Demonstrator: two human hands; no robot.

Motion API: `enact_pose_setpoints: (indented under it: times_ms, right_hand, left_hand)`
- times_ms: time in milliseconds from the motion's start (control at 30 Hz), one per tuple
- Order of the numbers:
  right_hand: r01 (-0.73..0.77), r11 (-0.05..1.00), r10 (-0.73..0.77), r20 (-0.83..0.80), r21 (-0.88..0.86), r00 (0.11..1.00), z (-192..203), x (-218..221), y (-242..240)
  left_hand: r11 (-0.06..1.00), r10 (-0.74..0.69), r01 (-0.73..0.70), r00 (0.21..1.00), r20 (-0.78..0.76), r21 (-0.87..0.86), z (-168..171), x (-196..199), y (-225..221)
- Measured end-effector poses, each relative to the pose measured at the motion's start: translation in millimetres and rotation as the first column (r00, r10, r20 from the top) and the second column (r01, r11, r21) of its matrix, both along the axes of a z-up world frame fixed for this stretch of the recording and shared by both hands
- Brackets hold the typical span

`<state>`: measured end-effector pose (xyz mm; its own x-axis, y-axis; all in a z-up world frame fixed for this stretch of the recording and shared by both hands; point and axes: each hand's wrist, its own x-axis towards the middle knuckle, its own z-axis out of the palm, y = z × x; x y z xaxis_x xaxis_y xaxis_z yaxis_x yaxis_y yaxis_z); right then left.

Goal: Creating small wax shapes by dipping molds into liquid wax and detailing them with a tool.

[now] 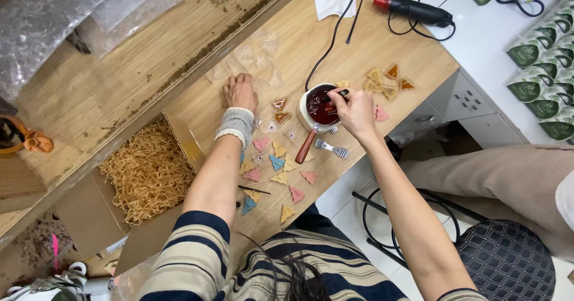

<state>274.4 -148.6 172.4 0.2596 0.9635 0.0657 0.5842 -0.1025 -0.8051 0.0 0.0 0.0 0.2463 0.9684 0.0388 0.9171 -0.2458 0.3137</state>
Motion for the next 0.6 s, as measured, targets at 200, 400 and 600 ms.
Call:
enact_pose_setpoints:
  times_ms: [200,400,600]
  right_hand:
    - [-0.051,0.99,0.002,0.355,0.129,0.935,-8.8,16.4,3.7]
    - [0.02,0.986,-0.042,-0.132,-0.164,0.99,21.4,-0.2,-1.4]
    - [0.034,0.998,-0.043,0.173,0.052,0.984,1.2,11.3,4.1]
  left_hand:
    - [0.996,-0.086,0.085,0.996,0.008,0.041,14.0,9.3,7.9]
    - [0.991,-0.122,0.122,0.993,-0.004,0.062,15.4,9.1,6.9]
    - [1.0,0.005,-0.003,0.994,0.11,-0.015,32.5,9.4,-4.1]
